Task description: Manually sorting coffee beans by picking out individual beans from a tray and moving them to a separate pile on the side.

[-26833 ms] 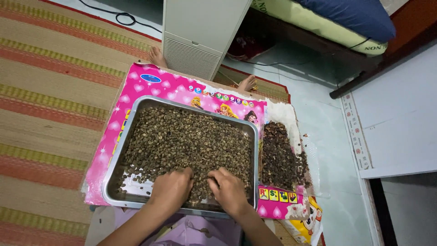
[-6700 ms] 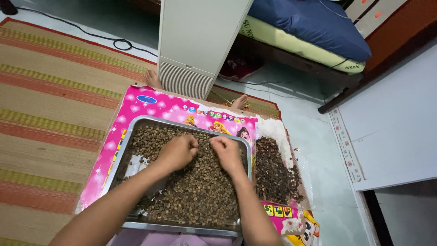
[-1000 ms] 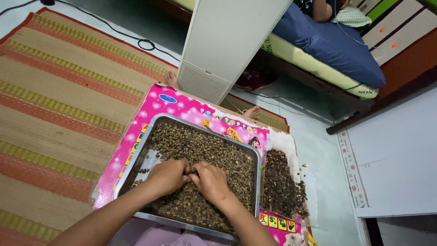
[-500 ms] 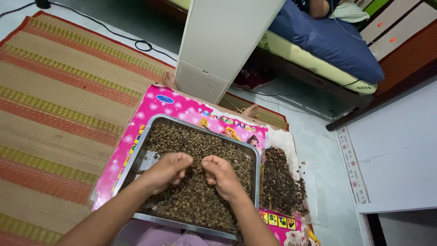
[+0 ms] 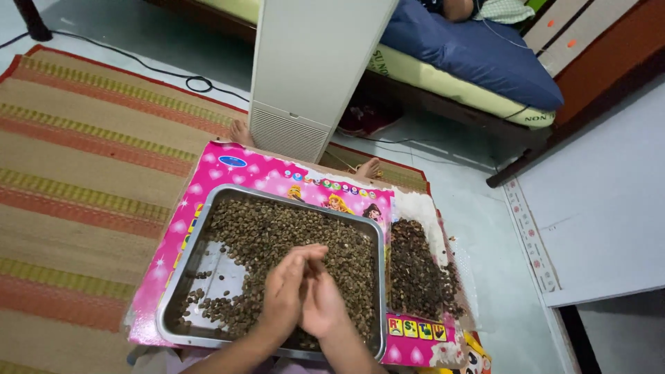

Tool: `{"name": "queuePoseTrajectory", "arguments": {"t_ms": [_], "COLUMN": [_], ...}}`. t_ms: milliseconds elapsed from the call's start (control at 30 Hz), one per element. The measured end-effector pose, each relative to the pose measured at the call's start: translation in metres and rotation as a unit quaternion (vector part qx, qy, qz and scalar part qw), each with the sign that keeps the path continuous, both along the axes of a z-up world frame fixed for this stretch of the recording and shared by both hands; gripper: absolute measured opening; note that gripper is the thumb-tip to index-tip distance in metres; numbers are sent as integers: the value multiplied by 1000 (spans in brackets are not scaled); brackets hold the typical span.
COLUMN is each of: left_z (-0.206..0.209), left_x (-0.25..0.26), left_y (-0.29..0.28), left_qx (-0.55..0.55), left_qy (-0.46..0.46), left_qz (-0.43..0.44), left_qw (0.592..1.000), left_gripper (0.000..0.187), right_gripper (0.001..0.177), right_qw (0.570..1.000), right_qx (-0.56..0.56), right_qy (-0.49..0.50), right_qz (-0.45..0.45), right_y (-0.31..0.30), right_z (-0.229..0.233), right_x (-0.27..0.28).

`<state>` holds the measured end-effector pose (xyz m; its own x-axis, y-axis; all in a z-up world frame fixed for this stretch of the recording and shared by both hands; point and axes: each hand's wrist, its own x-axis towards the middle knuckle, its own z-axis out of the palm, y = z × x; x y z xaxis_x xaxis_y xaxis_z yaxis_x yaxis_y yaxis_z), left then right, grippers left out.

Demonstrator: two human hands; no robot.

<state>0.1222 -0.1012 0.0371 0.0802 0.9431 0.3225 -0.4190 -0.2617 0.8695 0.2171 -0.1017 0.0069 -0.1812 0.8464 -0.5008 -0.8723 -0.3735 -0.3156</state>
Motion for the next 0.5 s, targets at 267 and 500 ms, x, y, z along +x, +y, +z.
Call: {"name": "queuePoseTrajectory", "arguments": {"t_ms": [267, 500], "left_z": [16, -10], "left_x": [-25, -134], "left_y": [-1, 11], "left_qx": [34, -139], "left_qy": [90, 284], "left_qz": [-18, 50], "left_qw": [995, 948], "left_gripper": [37, 24], "right_gripper": [21, 40], "right_qw": [994, 836], "right_qx": [56, 163], "right_qy": [20, -448], "right_qz": [-97, -270], "right_y": [-14, -22], "right_z": [9, 43], "right_x": [54, 161]}}
